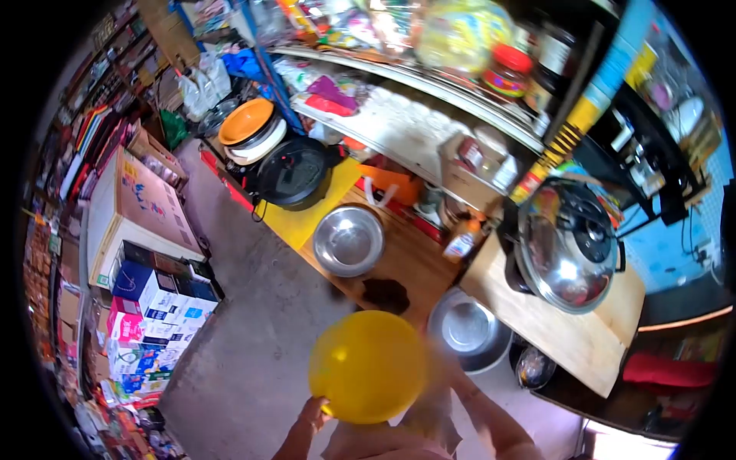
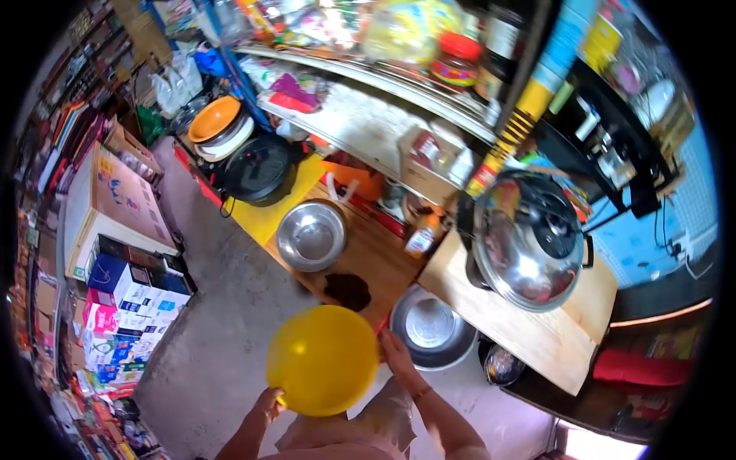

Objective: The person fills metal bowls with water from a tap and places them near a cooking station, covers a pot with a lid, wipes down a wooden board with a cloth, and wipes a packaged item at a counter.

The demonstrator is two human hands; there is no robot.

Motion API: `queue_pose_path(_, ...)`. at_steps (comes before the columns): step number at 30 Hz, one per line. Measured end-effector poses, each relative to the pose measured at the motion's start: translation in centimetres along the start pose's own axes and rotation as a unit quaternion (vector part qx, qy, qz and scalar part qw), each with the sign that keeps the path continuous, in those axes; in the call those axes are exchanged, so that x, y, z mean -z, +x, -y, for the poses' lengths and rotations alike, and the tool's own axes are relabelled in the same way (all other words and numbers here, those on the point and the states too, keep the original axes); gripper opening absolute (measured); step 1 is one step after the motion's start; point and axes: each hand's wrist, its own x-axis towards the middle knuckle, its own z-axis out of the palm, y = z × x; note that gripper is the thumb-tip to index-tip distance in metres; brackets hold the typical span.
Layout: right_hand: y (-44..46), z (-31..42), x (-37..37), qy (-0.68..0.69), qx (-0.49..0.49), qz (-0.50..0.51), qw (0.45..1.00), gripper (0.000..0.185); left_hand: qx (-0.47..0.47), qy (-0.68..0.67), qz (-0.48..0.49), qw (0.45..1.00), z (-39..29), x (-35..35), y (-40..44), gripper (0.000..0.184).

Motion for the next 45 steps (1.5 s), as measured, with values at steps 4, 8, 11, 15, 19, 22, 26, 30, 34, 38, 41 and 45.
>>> queue_pose_path(4, 14.6, -5.7, -10.4, 0.082, 0.103, 0.147, 0.98, 0.022, -0.096, -0.145, 0.012, 0.985, -1.9, 9.2, -0.6, 0.042)
queue_pose_path(8, 24.8, -5.4, -17.4, 0.381, -0.233, 0.193, 0.874, 0.016, -0.141, -0.293, -0.129, 0.937, 0.2, 17.5, 1.0, 0.038)
queue_pose_path(11, 29.0, -2.0, -22.9, 0.4, -0.315, -0.041, 0.86, 0.017, -0.07, -0.35, -0.263, 0.896, 0.1, 21.9, 0.2, 0.022)
queue_pose_path(15, 31.9, -5.4, -24.3, 0.478, -0.338, -0.097, 0.805, 0.016, -0.037, -0.347, -0.309, 0.885, -4.4, 24.4, 0.4, 0.012)
queue_pose_path(19, 27.7, -10.3, -21.1, 0.489, -0.328, -0.053, 0.806, 0.014, 0.006, -0.34, -0.382, 0.859, -10.5, 24.2, 2.4, 0.017)
queue_pose_path(22, 17.8, -10.3, -16.3, 0.201, -0.333, -0.084, 0.918, 0.031, 0.011, -0.329, -0.32, 0.889, -13.6, 27.7, 6.5, 0.02)
queue_pose_path(26, 4.0, -4.5, -8.8, -0.235, -0.219, -0.054, 0.946, 0.028, -0.123, -0.276, -0.191, 0.934, -21.2, 23.4, 7.7, 0.031)
queue_pose_path(30, -3.6, -5.5, -3.3, 0.285, -0.443, -0.448, 0.722, 0.021, -0.098, -0.213, -0.194, 0.953, -27.3, 21.8, 9.7, 0.033)
queue_pose_path(34, -2.0, -6.3, 0.8, 0.187, -0.389, -0.573, 0.697, 0.024, -0.109, -0.148, -0.192, 0.964, -30.6, 21.5, 10.3, 0.035)
queue_pose_path(38, -0.6, -8.3, 4.2, 0.025, -0.529, -0.502, 0.684, 0.029, -0.101, -0.157, -0.186, 0.965, -32.5, 21.3, 9.6, 0.038)
queue_pose_path(41, 2.2, -2.3, 2.8, -0.104, -0.558, -0.472, 0.675, 0.035, -0.102, -0.148, -0.198, 0.963, -32.9, 22.2, 9.7, 0.039)
queue_pose_path(45, 1.7, -5.2, 2.8, -0.268, -0.548, -0.447, 0.654, 0.048, -0.114, -0.157, -0.196, 0.961, -34.0, 22.9, 10.3, 0.04)
